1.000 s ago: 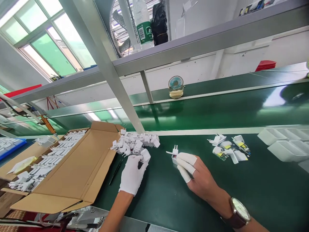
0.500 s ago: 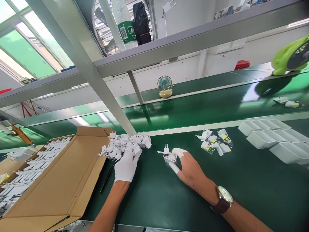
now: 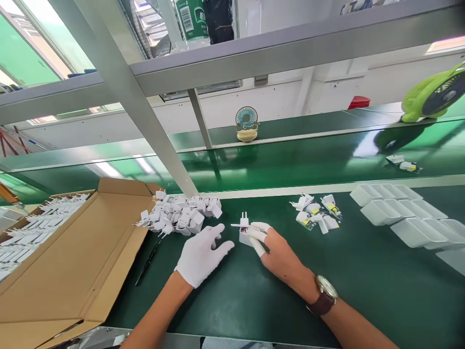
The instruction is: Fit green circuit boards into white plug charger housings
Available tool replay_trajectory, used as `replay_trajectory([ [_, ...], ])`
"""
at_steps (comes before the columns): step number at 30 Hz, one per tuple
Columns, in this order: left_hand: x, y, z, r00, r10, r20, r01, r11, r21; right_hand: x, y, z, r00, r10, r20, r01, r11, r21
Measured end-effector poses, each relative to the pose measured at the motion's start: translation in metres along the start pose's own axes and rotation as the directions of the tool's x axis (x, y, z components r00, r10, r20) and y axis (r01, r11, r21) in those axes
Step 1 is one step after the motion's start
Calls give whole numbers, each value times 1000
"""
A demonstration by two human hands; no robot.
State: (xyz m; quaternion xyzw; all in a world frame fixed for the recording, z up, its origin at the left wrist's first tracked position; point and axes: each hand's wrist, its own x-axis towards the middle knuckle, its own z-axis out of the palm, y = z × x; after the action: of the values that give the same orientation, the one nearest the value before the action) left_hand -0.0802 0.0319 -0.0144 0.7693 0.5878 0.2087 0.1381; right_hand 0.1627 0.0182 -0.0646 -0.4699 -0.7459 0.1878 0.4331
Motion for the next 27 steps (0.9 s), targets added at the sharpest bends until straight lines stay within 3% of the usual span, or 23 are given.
replay_trajectory([
  [2, 2, 14, 9, 995, 2, 99, 14, 987, -159, 5, -5, -2, 982, 190, 21, -185, 916, 357],
  [4, 4, 28, 18, 994, 17, 110, 17, 955, -296, 9, -11, -4, 922, 355, 153, -365, 671, 646],
  [6, 5, 40, 26, 997, 20, 70, 9, 922, -387, 12, -16, -5, 859, 424, 287, -469, 430, 771],
  [8, 4, 48, 31, 999, -1, 32, 15, 902, -433, 13, -20, -5, 831, 432, 352, -504, 315, 804],
  [16, -4, 43, 30, 995, -61, 79, 89, 905, -417, 8, -24, 5, 802, 454, 388, -564, 363, 742],
  [24, -5, 36, 34, 999, -19, 26, 28, 902, -431, 8, -24, 8, 744, 483, 461, -618, 237, 750],
  [27, -6, 36, 36, 999, -20, 51, 40, 911, -410, 8, -27, 7, 731, 469, 495, -623, 163, 765],
])
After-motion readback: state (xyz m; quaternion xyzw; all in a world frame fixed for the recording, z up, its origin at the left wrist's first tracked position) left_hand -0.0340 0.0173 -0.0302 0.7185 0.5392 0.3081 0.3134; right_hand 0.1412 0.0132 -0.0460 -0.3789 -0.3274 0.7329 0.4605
